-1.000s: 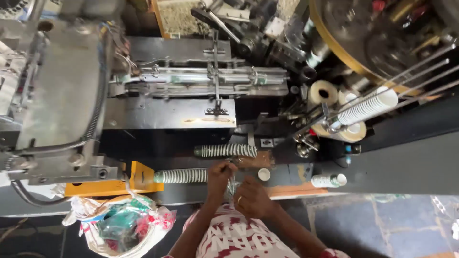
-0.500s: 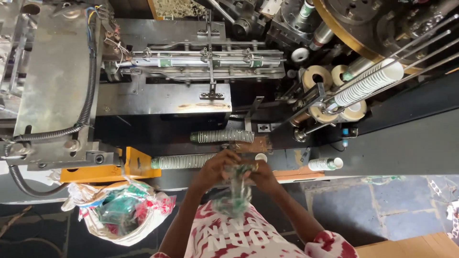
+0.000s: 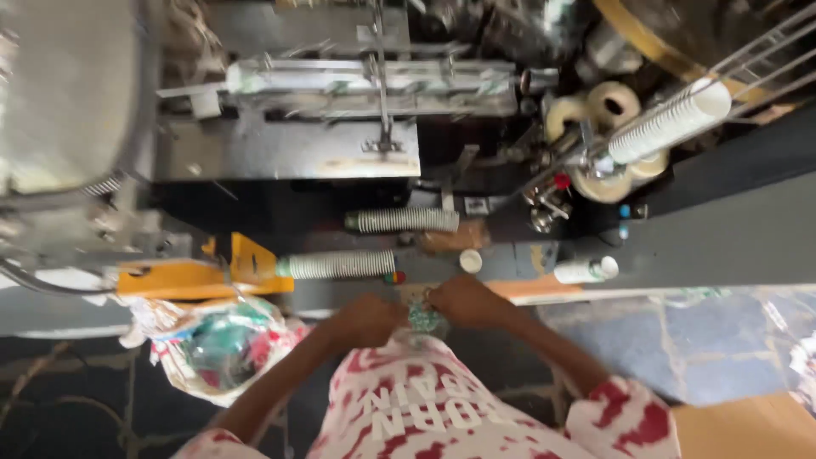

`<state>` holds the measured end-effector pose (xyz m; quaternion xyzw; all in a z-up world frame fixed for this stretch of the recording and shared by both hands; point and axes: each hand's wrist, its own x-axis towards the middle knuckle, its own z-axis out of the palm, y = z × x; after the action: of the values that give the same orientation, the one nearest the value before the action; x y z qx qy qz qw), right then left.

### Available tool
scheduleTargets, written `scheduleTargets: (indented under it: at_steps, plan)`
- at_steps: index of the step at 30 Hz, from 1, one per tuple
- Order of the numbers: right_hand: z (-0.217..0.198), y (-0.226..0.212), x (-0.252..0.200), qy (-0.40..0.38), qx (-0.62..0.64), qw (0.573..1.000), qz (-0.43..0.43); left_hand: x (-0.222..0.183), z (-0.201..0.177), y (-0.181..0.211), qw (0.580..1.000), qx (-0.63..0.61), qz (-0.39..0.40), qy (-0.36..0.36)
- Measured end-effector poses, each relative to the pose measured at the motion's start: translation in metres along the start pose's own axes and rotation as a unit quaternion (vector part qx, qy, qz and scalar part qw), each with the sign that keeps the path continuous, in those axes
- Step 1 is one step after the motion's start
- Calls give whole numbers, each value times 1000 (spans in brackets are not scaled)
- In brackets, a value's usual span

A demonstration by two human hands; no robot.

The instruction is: Operating a manufacturing machine to produce paper cups, including loading paper blanks and adjusting components.

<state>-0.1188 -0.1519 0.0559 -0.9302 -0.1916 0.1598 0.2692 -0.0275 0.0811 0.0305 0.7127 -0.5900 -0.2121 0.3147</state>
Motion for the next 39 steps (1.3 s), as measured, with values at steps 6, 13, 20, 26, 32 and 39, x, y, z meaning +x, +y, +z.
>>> scheduleTargets:
  at_steps: [6, 13, 20, 26, 32, 39]
  plan:
    - [-11, -19, 12, 139, -16, 988, 72, 11, -14, 21, 947, 67, -152, 276]
    - [38, -41, 48, 140, -27, 990, -19, -13, 45, -8, 749, -512, -357, 222]
    - [88, 36, 85, 183, 163, 969, 13, -80, 44, -64, 847, 56, -379, 368]
    - [13, -45, 102, 244, 116, 958, -94, -64, -6, -33, 940, -73, -292, 161]
    - [80, 17, 105, 185, 255, 949, -22, -57, -4, -45, 865, -187, -272, 379]
    - [96, 41, 113, 157, 471, 867, 52, -56, -16, -27, 933, -77, -252, 244]
